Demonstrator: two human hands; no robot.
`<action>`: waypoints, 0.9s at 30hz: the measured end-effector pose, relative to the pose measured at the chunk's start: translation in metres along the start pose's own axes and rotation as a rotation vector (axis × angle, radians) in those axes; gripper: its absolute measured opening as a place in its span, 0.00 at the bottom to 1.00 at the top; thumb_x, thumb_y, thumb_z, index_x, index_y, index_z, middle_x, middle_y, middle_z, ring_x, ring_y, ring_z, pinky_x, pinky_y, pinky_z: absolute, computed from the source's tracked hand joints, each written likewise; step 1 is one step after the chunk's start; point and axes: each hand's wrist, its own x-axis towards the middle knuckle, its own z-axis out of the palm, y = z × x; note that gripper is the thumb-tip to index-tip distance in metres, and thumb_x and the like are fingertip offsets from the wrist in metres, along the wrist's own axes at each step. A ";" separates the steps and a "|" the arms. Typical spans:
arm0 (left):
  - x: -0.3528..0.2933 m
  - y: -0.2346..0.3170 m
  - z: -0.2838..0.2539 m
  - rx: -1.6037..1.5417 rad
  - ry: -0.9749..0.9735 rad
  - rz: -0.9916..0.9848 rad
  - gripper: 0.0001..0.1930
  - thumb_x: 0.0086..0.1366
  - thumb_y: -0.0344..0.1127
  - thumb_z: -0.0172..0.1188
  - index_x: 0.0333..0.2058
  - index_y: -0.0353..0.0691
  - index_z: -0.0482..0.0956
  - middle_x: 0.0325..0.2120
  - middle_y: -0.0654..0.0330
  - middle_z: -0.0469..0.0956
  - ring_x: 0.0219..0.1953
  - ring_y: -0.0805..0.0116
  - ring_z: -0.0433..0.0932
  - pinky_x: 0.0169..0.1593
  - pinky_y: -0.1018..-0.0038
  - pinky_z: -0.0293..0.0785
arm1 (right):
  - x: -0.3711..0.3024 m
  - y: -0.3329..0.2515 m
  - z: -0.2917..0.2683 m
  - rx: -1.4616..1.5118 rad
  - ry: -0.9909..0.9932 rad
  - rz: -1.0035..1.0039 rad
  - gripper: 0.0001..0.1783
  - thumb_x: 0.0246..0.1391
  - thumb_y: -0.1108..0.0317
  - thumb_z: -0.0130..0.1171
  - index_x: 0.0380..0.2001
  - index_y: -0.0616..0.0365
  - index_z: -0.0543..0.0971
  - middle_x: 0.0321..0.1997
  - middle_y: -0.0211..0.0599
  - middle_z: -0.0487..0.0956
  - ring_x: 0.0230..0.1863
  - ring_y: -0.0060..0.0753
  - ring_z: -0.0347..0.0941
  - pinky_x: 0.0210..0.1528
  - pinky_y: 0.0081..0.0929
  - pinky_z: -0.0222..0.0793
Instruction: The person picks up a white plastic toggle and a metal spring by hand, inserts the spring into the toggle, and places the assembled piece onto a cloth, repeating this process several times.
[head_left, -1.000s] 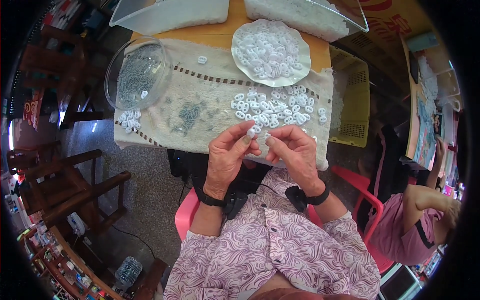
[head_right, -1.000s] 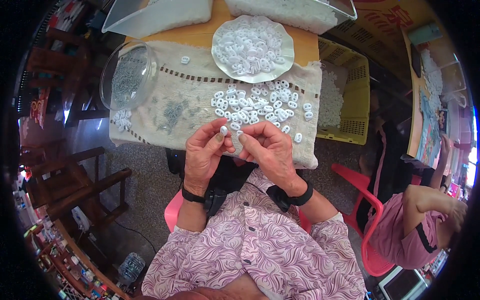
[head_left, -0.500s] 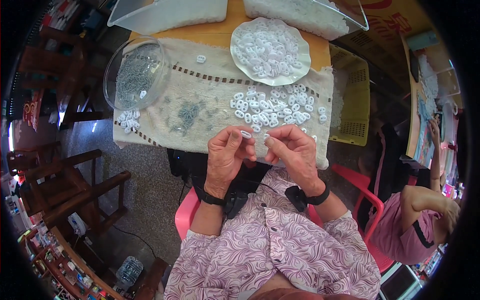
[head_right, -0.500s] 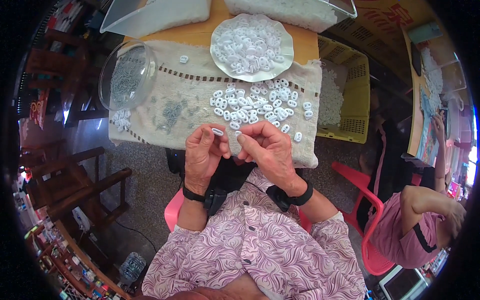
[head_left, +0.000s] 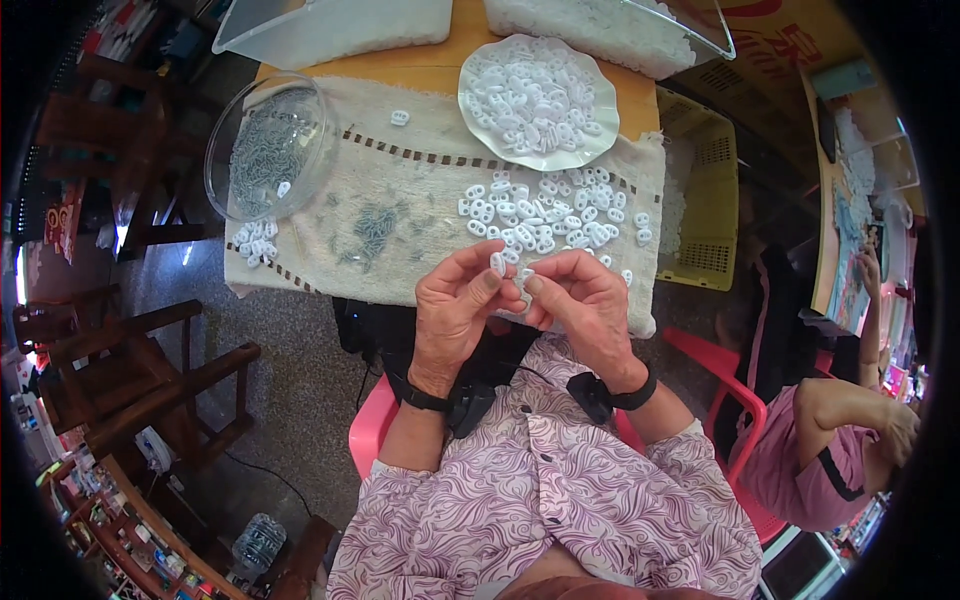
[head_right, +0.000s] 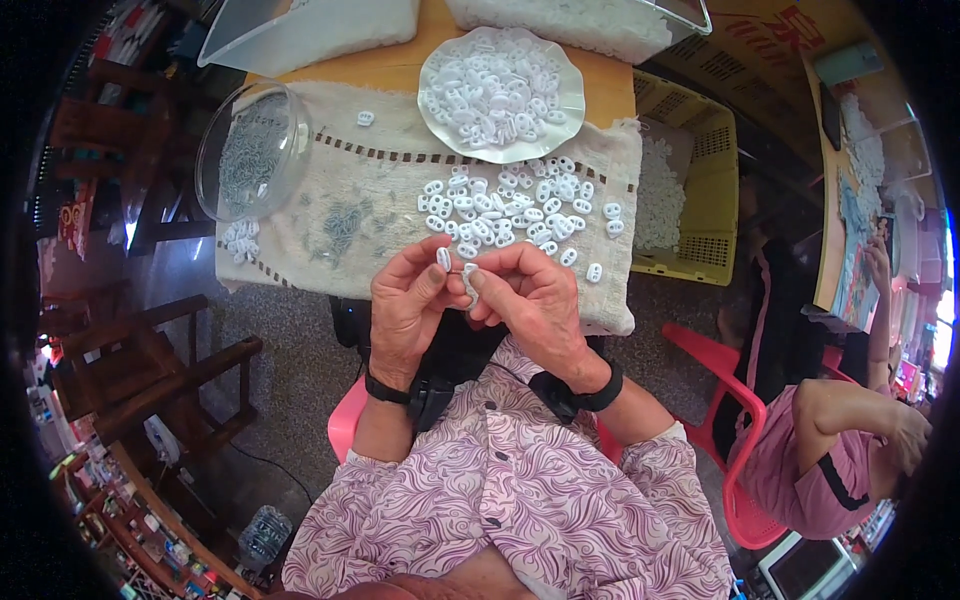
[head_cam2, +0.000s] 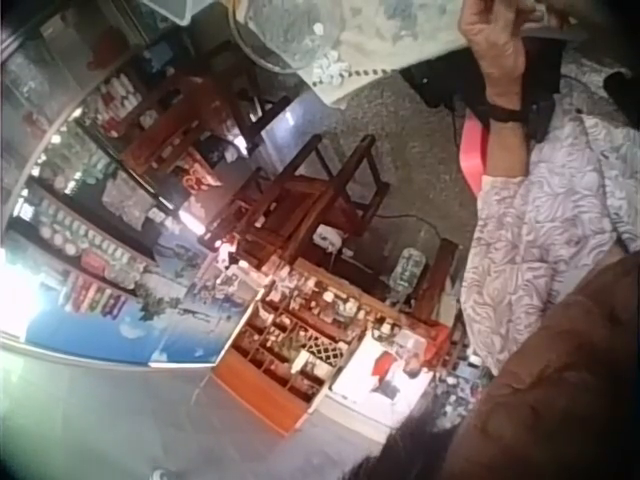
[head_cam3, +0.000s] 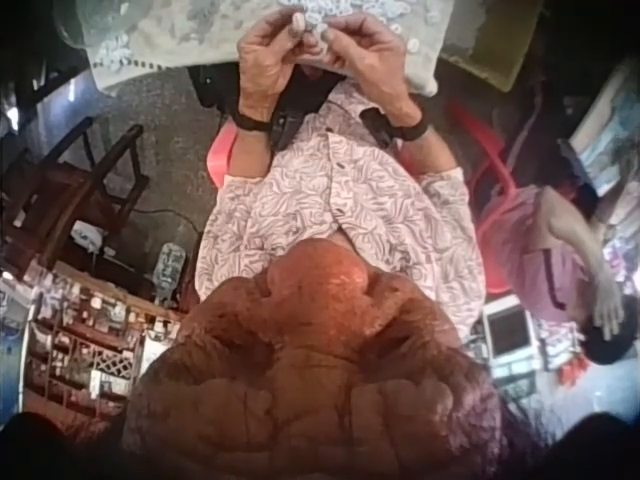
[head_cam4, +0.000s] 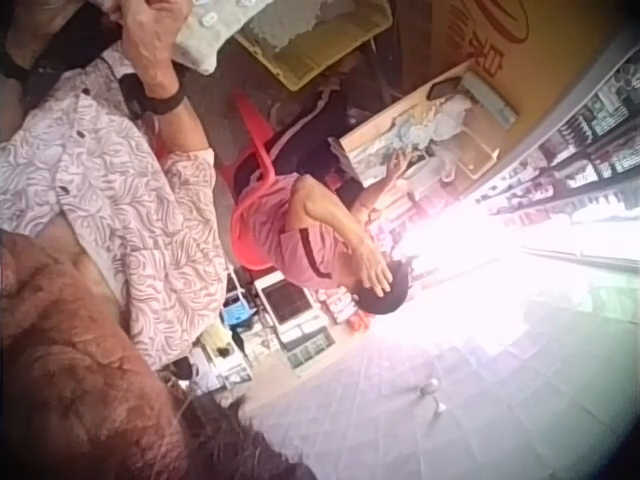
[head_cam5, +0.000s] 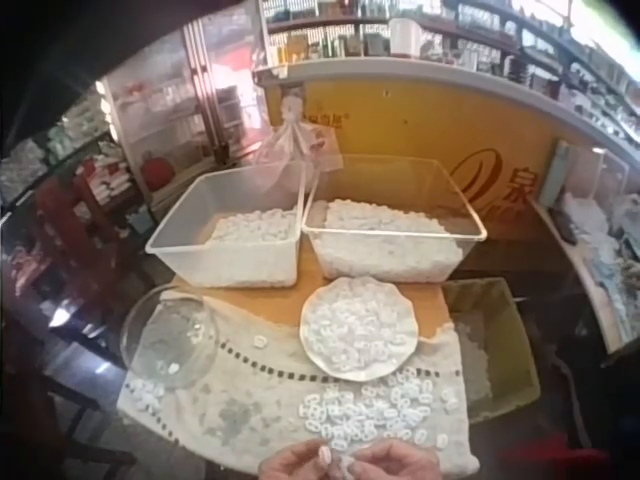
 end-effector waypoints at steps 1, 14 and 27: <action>0.000 0.000 0.000 -0.001 -0.028 -0.003 0.18 0.63 0.27 0.58 0.51 0.30 0.72 0.34 0.54 0.79 0.32 0.69 0.81 0.36 0.73 0.83 | 0.000 0.000 0.000 0.000 0.000 0.000 0.05 0.57 0.76 0.56 0.37 0.66 0.75 0.26 0.33 0.79 0.23 0.18 0.75 0.25 0.15 0.73; -0.001 -0.003 -0.005 0.020 -0.091 -0.002 0.18 0.62 0.24 0.58 0.52 0.30 0.71 0.35 0.55 0.80 0.35 0.69 0.80 0.41 0.74 0.80 | 0.000 0.003 -0.001 0.006 0.013 -0.016 0.06 0.58 0.75 0.56 0.38 0.66 0.74 0.28 0.35 0.80 0.24 0.17 0.75 0.25 0.16 0.74; -0.004 0.001 -0.002 0.282 -0.098 0.096 0.17 0.62 0.25 0.59 0.50 0.31 0.74 0.33 0.60 0.79 0.34 0.75 0.78 0.41 0.79 0.76 | 0.002 0.007 0.002 -0.148 0.018 -0.152 0.04 0.56 0.77 0.56 0.35 0.65 0.74 0.25 0.33 0.79 0.23 0.15 0.74 0.23 0.14 0.73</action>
